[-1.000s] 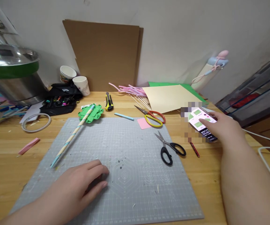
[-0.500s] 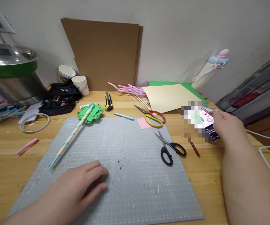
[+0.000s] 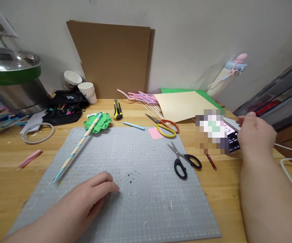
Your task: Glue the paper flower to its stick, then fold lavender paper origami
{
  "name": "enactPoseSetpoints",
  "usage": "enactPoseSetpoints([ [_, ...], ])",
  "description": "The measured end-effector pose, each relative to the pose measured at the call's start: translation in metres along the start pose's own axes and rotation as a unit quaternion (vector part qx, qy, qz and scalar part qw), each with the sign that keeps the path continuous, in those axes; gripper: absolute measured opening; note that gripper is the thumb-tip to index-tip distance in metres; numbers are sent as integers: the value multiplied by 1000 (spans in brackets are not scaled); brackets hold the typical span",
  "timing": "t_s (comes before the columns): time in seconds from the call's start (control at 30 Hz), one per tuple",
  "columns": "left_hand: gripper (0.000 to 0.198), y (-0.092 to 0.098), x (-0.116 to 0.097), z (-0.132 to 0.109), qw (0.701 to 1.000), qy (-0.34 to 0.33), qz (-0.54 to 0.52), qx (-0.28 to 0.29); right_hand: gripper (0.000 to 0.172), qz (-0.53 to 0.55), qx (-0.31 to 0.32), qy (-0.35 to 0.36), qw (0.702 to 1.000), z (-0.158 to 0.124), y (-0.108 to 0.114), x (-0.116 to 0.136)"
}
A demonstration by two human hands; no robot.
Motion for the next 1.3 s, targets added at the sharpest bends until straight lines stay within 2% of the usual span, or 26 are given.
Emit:
enactPoseSetpoints([
  [0.17,45,0,-2,-1,1000,-7,0,7,58,37,-129,-19,991,-2,17,7],
  [0.3,46,0,-2,-1,1000,-1,4,6,54,47,-172,-19,984,-1,20,7],
  [0.57,54,0,-4,-2,1000,-7,-2,13,45,84,-133,-49,986,3,5,-13],
  [0.9,58,0,1,1,999,-23,-20,-10,46,107,-131,-71,983,3,2,-17],
  [1.13,55,2,-1,0,995,-24,-92,-4,49,105,-122,-59,985,1,2,-11],
  [1.3,52,6,-2,0,993,-45,-105,-37,50,96,-91,-56,990,4,-3,-21],
])
Point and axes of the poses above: each hand's wrist, its own z-axis towards the middle knuckle, its own y-axis out of the back of the hand, x = y × z, the point moved 6 cm from there along z, towards the middle knuckle, and after that the axes turned 12 degrees about y, right-handed, at the moved point
